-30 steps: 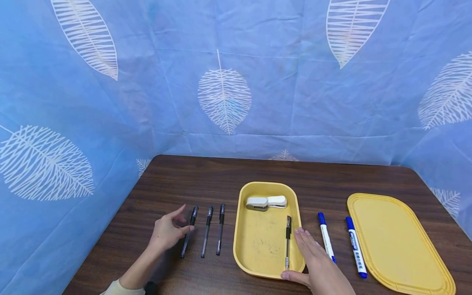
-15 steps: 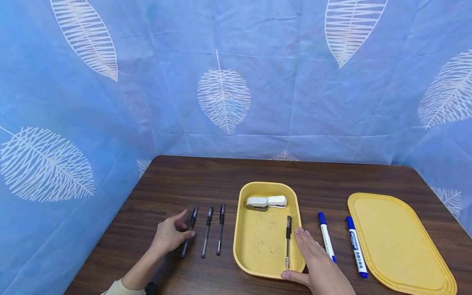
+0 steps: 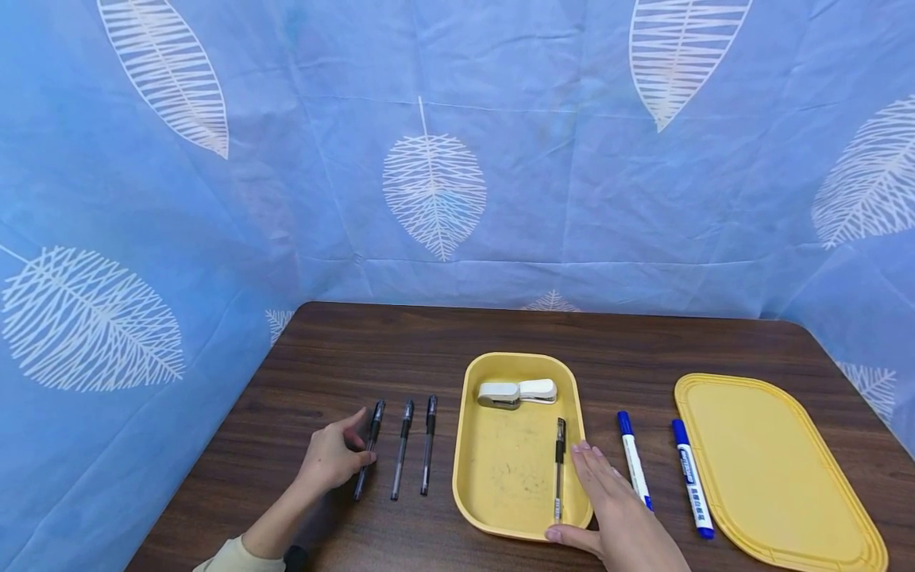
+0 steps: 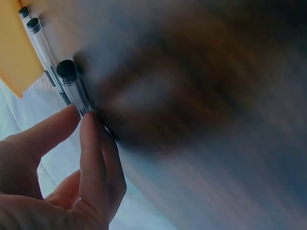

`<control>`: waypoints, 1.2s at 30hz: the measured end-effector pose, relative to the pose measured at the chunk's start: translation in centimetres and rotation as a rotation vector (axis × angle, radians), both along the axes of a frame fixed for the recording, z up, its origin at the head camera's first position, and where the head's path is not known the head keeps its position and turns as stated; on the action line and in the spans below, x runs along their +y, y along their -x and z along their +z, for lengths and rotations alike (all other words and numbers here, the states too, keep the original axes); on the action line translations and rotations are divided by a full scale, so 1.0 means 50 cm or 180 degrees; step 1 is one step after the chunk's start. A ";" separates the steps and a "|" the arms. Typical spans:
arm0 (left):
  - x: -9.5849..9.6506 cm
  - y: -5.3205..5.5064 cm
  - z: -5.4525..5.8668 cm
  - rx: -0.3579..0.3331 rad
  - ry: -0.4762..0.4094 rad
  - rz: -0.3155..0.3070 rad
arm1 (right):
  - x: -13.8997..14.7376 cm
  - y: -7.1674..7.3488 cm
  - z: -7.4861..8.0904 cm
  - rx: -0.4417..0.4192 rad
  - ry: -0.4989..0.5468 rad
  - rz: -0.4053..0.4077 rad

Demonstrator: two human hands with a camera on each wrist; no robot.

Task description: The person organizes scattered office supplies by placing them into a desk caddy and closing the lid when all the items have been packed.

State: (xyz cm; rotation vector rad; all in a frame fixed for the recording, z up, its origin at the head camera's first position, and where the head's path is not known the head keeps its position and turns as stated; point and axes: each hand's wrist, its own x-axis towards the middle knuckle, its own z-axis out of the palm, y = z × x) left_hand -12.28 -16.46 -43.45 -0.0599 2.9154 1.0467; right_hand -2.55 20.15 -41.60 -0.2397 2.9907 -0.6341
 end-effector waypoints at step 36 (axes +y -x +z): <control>0.012 -0.003 0.042 0.0266 -0.0113 0.0186 | -0.001 -0.003 0.000 0.0088 -0.0012 -0.0009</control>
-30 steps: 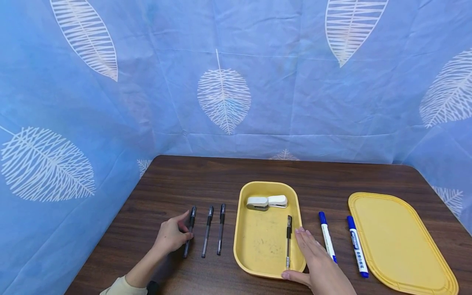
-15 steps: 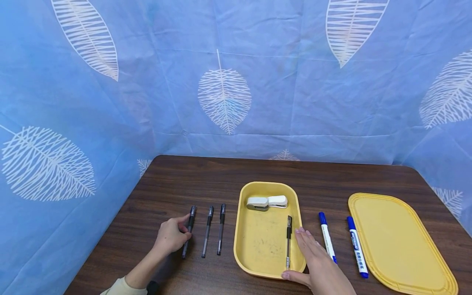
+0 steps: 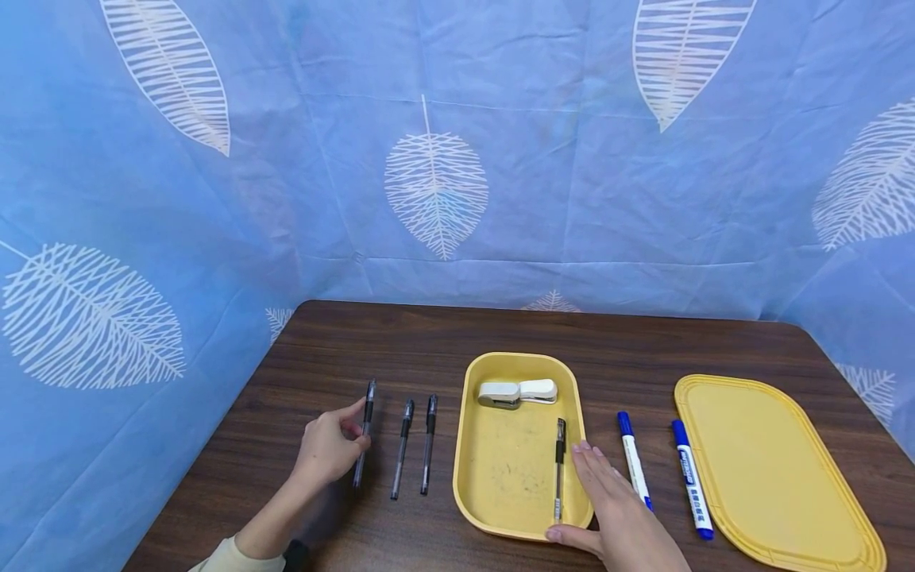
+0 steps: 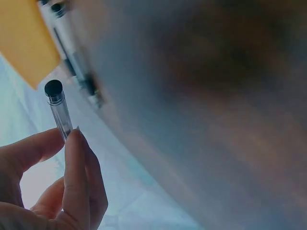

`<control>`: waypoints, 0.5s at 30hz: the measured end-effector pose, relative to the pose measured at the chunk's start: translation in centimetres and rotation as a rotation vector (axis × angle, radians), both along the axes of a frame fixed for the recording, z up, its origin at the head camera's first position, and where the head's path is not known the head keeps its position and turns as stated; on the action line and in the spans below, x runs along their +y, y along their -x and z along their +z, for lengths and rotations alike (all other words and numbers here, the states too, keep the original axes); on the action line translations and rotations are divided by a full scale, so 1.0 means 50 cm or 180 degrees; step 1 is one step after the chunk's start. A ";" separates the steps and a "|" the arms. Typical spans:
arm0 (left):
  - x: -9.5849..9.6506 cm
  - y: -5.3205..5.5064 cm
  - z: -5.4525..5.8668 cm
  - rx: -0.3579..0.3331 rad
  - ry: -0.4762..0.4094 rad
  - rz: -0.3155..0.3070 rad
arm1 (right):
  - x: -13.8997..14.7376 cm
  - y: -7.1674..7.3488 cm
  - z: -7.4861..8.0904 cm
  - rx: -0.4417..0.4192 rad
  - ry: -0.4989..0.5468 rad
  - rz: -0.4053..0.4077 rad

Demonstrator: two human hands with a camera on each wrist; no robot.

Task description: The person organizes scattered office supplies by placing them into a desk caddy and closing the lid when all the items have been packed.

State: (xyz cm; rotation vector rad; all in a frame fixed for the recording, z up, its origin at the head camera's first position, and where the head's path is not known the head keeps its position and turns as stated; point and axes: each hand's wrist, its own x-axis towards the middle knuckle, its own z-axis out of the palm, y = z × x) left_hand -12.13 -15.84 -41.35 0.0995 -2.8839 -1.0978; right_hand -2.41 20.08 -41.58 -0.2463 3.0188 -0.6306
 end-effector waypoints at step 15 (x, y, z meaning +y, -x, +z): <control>0.048 -0.017 0.086 0.0226 -0.0423 -0.0353 | 0.003 0.001 -0.001 0.0012 0.0006 0.0038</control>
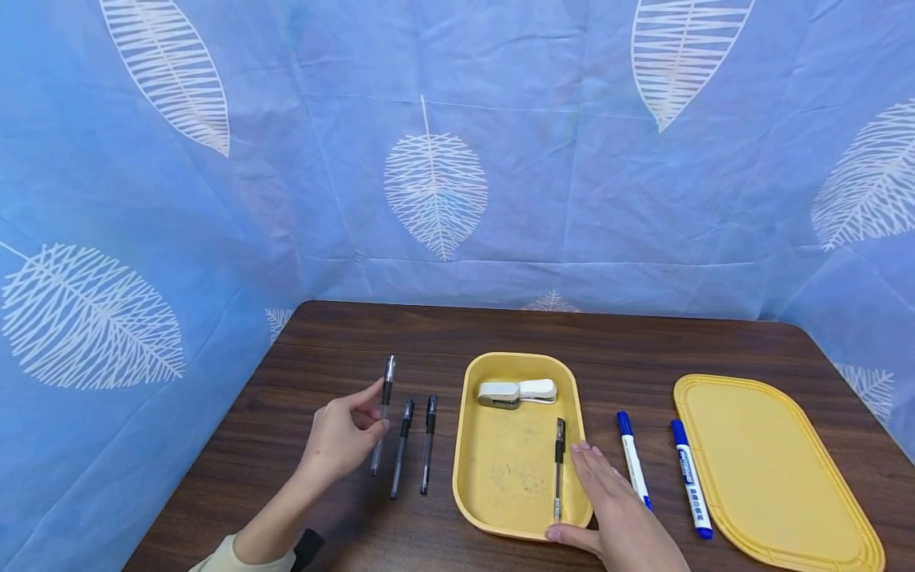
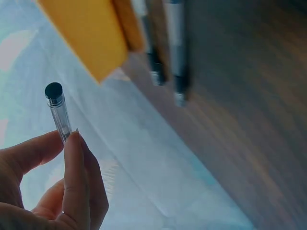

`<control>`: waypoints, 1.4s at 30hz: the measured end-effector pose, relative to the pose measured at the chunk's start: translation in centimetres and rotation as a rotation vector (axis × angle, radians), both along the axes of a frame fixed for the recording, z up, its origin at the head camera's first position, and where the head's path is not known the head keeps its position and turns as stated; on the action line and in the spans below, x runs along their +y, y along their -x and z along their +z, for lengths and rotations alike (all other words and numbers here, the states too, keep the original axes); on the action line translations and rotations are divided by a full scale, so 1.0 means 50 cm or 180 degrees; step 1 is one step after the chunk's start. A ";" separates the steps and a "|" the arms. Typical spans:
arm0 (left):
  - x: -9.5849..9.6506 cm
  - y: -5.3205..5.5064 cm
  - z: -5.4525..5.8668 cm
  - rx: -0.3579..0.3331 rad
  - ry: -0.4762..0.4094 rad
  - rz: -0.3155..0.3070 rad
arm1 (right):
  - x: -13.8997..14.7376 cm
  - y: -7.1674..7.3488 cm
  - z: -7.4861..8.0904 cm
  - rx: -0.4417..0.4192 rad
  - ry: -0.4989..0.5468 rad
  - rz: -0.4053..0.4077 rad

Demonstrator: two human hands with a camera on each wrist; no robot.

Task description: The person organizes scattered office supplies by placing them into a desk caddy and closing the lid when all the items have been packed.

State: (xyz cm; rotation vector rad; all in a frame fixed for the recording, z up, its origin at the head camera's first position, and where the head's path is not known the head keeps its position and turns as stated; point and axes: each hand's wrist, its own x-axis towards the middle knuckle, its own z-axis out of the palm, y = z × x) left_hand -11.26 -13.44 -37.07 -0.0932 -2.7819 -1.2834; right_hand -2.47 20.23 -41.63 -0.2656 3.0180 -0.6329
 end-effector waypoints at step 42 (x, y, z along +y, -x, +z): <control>0.191 -0.004 0.054 -0.0103 -0.0735 -0.0629 | -0.004 0.001 0.002 -0.0051 -0.0027 -0.0044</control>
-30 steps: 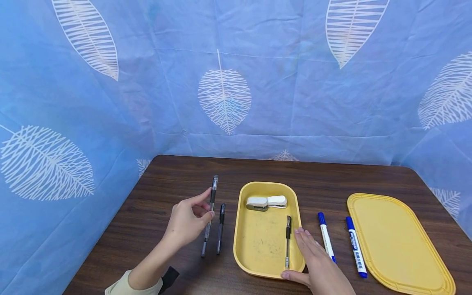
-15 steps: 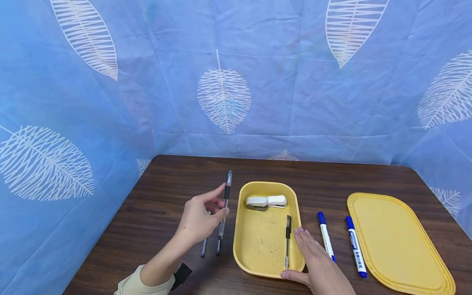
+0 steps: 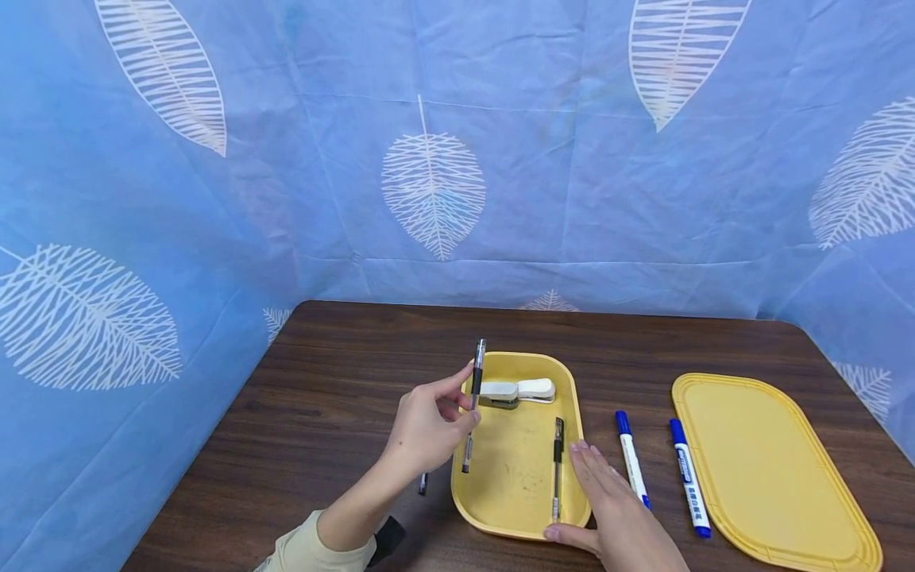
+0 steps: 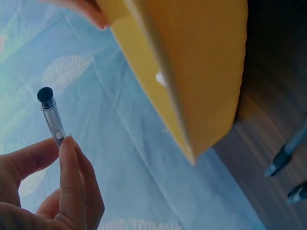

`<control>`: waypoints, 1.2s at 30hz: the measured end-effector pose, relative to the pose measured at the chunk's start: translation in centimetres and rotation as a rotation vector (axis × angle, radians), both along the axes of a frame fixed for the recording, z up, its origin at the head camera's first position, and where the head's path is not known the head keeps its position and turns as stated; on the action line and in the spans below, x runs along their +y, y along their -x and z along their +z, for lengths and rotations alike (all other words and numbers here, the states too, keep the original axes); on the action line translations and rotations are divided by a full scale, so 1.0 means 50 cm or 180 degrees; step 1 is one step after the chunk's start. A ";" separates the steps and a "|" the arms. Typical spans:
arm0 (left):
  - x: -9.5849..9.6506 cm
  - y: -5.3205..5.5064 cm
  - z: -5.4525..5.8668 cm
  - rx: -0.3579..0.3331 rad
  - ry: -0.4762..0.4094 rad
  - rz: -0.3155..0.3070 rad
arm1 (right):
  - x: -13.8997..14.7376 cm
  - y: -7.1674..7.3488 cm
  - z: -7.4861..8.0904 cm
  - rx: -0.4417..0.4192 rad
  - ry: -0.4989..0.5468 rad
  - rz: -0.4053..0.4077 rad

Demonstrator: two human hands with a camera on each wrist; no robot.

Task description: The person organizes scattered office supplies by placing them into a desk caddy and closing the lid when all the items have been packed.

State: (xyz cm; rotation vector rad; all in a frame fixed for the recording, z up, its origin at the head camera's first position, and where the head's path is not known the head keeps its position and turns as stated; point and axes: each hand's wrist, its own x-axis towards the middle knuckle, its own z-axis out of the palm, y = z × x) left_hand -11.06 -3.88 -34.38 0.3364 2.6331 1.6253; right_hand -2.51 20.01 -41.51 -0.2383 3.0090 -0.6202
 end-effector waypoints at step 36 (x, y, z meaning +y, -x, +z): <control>0.102 -0.003 -0.100 -0.0235 0.0242 0.0157 | 0.003 -0.001 -0.001 0.0161 0.0017 0.0068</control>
